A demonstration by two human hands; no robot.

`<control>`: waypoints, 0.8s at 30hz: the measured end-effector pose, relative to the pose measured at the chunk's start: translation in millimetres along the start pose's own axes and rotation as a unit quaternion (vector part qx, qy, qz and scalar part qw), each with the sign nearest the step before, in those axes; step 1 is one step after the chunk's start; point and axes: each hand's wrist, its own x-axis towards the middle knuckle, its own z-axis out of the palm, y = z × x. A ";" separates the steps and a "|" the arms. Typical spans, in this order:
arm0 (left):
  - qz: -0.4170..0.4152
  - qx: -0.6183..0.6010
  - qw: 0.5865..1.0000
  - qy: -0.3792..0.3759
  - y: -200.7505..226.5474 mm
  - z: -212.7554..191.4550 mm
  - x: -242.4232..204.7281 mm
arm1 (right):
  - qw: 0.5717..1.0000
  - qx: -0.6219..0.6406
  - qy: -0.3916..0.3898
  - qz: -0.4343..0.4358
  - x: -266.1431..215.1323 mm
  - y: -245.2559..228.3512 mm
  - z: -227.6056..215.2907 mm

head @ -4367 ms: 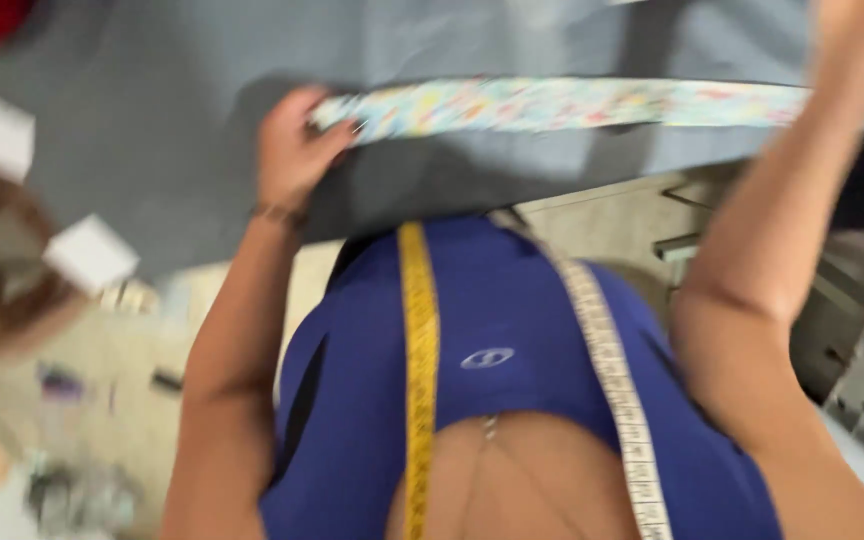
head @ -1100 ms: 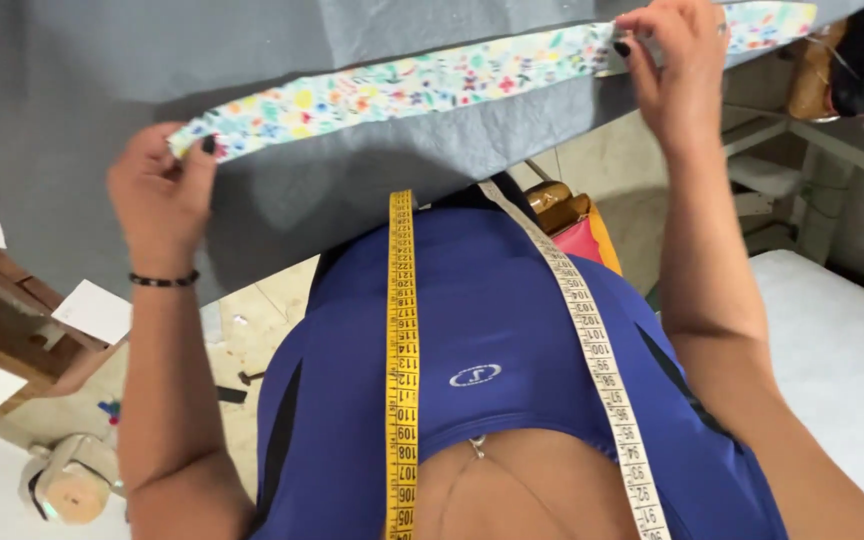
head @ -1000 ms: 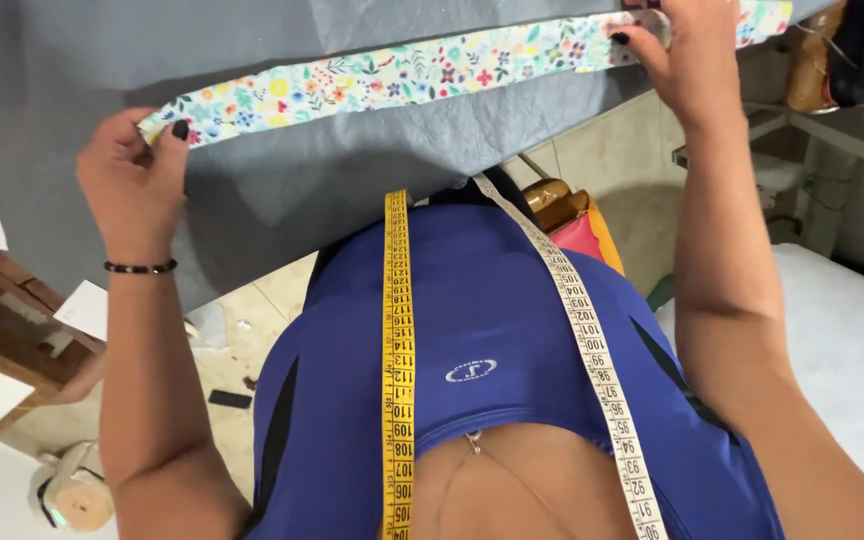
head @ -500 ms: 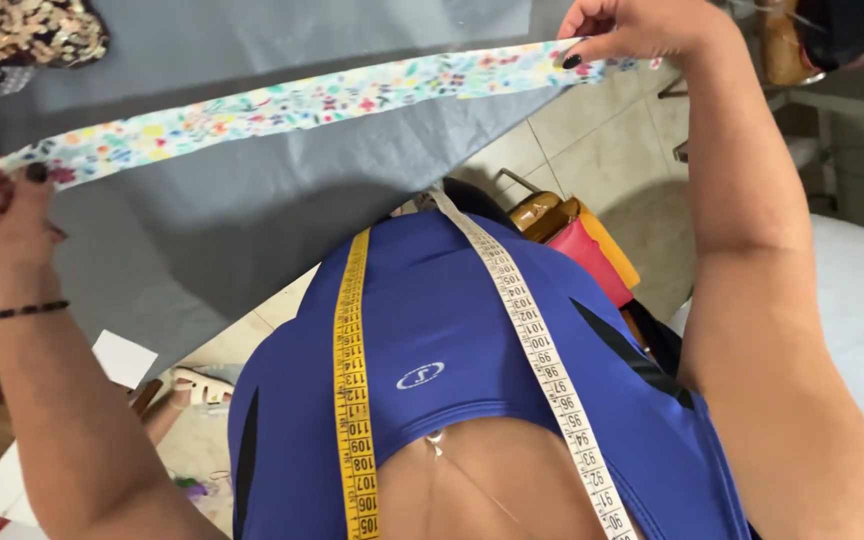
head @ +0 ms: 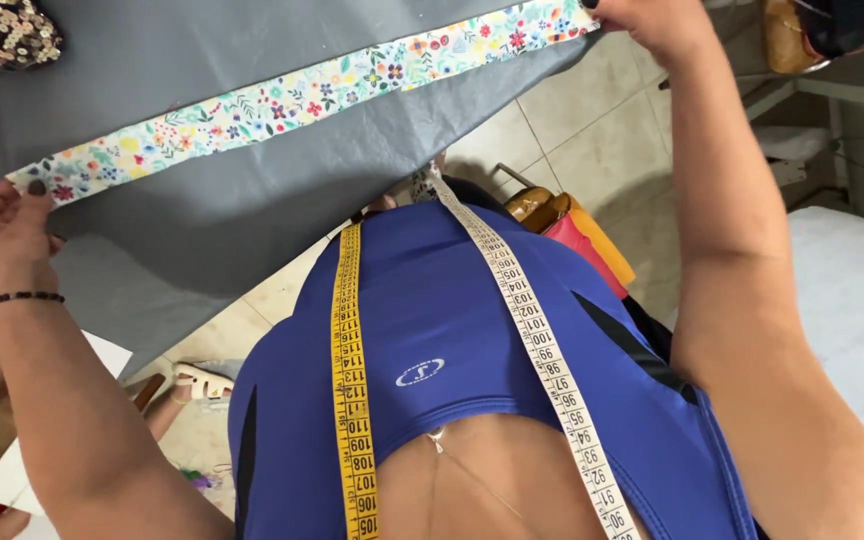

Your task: Measuring, folding the edges, and pinning a long strip of patterned fabric to prepare it for sewing.

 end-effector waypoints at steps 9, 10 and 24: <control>0.017 -0.104 0.994 0.031 29.7 17.6 -19.3 | 0.972 0.093 0.122 0.178 -28.3 -55.0 37.2; 0.019 -0.109 0.993 0.041 33.9 15.9 -22.7 | 0.975 0.121 0.139 0.127 -26.4 -43.4 36.3; 0.061 -0.147 0.985 0.073 -13.8 -2.9 -51.0 | 0.978 0.122 0.166 -0.024 -20.3 -24.8 13.8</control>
